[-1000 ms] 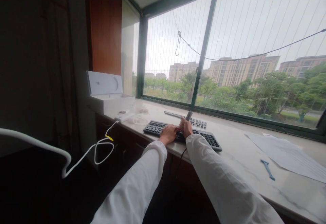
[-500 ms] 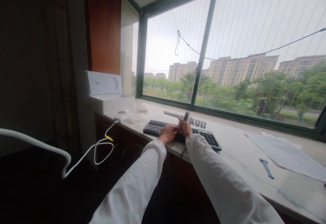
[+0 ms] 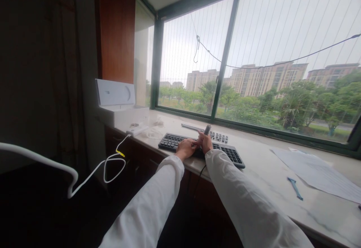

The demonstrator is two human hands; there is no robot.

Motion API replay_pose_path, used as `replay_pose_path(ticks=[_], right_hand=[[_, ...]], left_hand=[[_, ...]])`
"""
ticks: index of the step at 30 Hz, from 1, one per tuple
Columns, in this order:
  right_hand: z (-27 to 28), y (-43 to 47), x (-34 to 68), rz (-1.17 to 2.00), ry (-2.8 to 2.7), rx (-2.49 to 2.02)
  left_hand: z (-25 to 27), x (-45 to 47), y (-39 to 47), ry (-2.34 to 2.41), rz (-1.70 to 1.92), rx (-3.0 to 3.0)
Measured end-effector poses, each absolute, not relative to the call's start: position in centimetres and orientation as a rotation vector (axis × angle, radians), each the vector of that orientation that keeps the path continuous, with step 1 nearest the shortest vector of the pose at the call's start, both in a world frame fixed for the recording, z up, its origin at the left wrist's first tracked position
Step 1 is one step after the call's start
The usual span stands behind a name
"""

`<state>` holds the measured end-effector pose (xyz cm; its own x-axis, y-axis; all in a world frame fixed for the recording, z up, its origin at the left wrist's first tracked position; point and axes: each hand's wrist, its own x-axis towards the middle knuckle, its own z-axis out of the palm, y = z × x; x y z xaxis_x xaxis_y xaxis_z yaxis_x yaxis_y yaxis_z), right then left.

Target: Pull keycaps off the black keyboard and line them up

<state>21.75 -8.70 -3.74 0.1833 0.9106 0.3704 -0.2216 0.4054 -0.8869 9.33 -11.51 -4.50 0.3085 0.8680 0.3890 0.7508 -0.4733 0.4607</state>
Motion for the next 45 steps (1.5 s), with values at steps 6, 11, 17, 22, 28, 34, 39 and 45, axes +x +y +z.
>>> replay_pose_path(ticks=[6, 11, 17, 22, 28, 34, 39, 45], right_hand=[[-3.6, -9.1, 21.2, 0.97, -1.001, -0.622], [-2.7, -8.9, 21.8, 0.866, -0.955, -0.674], [-1.6, -9.7, 23.7, 0.349, -1.317, -1.046], [-2.4, -9.4, 23.4, 0.256, -1.679, -1.127], [-3.4, -8.6, 23.6, 0.196, -1.746, -1.196], [-3.4, -8.6, 23.7, 0.081, -1.857, -1.204], [-3.4, -8.5, 23.7, 0.068, -1.934, -1.244], [-3.3, -8.6, 23.7, 0.106, -1.941, -1.251]], left_hand=[[-4.6, 9.4, -11.4, 1.501, 0.879, 2.394], [-5.0, 9.2, -11.1, 1.471, 1.041, 2.298], [-5.3, 8.6, -10.2, 1.553, 1.495, 1.94], [-5.3, 8.3, -10.4, 1.59, 1.529, 1.866], [-5.2, 8.4, -10.6, 1.573, 1.509, 1.869], [-5.2, 8.4, -10.3, 1.517, 1.575, 1.864], [-5.4, 8.5, -10.1, 1.419, 1.631, 1.817], [-5.3, 8.5, -10.3, 1.306, 1.634, 1.78]])
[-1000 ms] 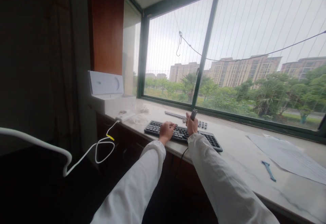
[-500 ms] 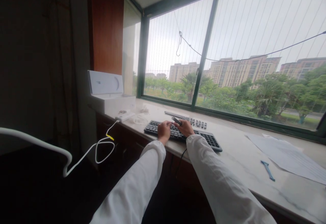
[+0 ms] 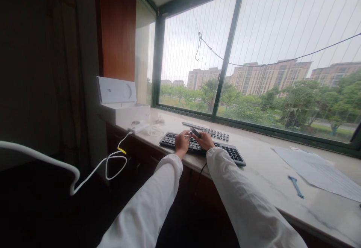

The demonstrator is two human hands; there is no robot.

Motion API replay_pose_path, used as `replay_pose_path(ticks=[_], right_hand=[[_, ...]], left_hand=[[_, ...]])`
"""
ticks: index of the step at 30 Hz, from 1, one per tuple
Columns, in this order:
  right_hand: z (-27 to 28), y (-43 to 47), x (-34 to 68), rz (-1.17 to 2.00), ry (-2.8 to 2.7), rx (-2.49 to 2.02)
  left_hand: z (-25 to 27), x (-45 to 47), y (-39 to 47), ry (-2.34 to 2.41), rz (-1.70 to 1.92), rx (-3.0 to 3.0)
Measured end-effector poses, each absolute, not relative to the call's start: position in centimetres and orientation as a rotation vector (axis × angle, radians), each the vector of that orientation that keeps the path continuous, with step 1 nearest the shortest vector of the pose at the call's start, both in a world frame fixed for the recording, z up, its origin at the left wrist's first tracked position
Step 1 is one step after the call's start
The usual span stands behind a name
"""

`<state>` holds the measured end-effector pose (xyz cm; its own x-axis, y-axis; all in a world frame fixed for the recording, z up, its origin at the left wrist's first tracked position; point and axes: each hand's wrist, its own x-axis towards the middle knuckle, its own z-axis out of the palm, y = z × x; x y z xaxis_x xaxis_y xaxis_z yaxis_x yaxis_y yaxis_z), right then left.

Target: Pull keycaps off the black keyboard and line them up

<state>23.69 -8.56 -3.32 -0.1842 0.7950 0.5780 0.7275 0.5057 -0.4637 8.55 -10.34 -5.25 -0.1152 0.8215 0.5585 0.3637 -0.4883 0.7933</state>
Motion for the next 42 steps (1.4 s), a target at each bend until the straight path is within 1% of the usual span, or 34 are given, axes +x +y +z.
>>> replay_pose_path(ticks=[11, 26, 31, 42], right_hand=[[-3.18, -8.68, 23.74, 0.176, -1.903, -1.265], [-2.58, -9.3, 23.58, 0.189, -1.817, -1.321], [-2.75, -9.03, 23.6, 0.253, -1.807, -1.276], [-3.1, -8.66, 23.97, 0.284, -1.802, -1.251]], left_hand=[[-4.91, 8.36, -11.01, 1.282, 1.631, 1.759], [-4.94, 8.34, -10.96, 1.261, 1.624, 1.747], [-4.88, 8.29, -11.11, 1.228, 1.645, 1.743], [-4.88, 8.36, -11.23, 1.248, 1.606, 1.768]])
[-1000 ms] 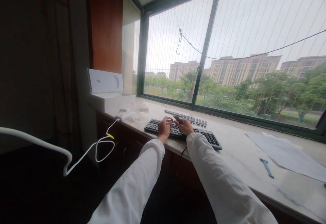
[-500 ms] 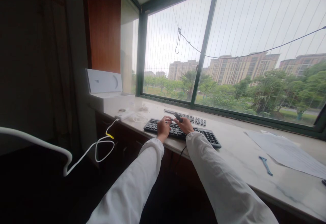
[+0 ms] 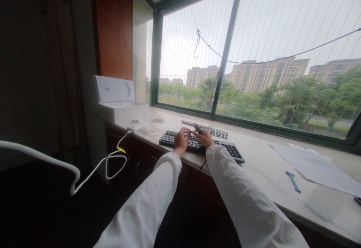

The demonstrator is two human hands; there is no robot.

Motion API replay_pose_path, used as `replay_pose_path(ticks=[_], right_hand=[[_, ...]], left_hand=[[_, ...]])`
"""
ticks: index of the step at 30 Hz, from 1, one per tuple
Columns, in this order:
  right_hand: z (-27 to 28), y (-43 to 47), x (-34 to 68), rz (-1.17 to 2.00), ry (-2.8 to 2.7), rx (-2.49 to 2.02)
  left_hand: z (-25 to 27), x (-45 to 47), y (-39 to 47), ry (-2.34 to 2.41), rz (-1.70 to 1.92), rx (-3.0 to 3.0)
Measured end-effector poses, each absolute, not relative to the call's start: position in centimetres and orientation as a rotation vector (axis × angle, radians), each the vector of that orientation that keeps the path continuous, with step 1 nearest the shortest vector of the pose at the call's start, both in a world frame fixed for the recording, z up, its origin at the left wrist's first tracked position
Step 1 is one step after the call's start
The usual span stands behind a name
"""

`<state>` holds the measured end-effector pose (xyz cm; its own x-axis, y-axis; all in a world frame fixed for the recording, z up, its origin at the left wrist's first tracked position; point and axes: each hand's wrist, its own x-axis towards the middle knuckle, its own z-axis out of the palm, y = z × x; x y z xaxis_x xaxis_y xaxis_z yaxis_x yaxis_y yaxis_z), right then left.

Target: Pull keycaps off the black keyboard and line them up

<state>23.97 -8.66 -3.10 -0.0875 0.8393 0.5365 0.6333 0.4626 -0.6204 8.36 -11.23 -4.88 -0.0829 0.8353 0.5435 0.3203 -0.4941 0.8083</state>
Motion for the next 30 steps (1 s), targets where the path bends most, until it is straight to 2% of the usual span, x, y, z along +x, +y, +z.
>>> replay_pose_path(ticks=[30], right_hand=[[-3.44, -8.51, 24.09, 0.311, -1.832, -1.223]], left_hand=[[-5.1, 8.23, -10.95, 1.216, 1.61, 1.807]])
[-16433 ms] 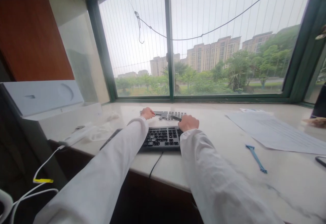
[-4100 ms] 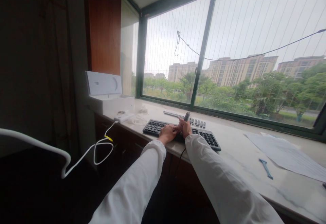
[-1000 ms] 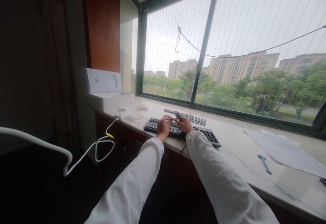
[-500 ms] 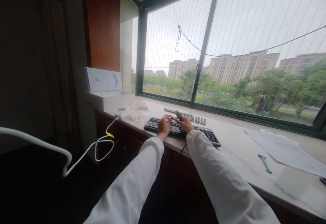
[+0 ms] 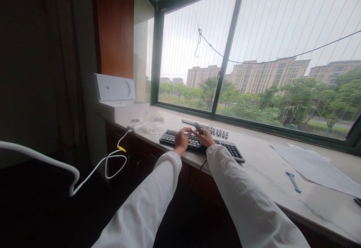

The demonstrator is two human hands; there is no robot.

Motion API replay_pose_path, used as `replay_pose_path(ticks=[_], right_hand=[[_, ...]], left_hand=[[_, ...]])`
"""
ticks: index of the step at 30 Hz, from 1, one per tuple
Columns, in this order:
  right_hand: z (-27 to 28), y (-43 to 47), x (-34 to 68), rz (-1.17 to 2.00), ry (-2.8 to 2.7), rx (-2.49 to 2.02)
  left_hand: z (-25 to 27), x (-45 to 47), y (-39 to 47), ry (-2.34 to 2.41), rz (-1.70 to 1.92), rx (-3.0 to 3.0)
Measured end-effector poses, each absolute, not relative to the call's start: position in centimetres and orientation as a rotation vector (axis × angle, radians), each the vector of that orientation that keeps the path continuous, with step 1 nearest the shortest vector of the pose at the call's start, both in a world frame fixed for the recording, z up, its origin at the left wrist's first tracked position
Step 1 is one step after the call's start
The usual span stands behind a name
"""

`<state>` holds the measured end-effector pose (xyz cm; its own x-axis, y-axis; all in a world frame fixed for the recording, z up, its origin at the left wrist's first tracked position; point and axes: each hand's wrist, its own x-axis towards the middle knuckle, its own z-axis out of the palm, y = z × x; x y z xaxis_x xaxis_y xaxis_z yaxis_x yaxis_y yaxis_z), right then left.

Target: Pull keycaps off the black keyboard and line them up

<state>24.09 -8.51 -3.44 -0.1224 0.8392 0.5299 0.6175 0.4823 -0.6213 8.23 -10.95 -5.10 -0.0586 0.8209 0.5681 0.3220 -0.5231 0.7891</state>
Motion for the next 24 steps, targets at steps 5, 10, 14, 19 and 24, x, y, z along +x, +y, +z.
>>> replay_pose_path(ticks=[5, 10, 14, 19, 24], right_hand=[[-3.44, -8.42, 23.97, 0.311, -1.823, -1.233], [-3.4, -8.49, 23.89, 0.296, -1.823, -1.246], [-3.42, -8.45, 23.98, 0.287, -1.806, -1.254], [-3.52, -8.26, 24.07, 0.252, -1.774, -1.239], [-3.64, -8.49, 23.89, 0.115, -1.808, -1.289]], left_hand=[[-5.02, 8.22, -10.99, 1.217, 1.629, 1.784], [-5.0, 8.31, -10.91, 1.225, 1.608, 1.755], [-5.25, 8.38, -10.6, 1.286, 1.614, 1.779], [-5.55, 8.5, -10.09, 1.4, 1.67, 1.863], [-5.59, 8.56, -10.25, 1.371, 1.637, 1.915]])
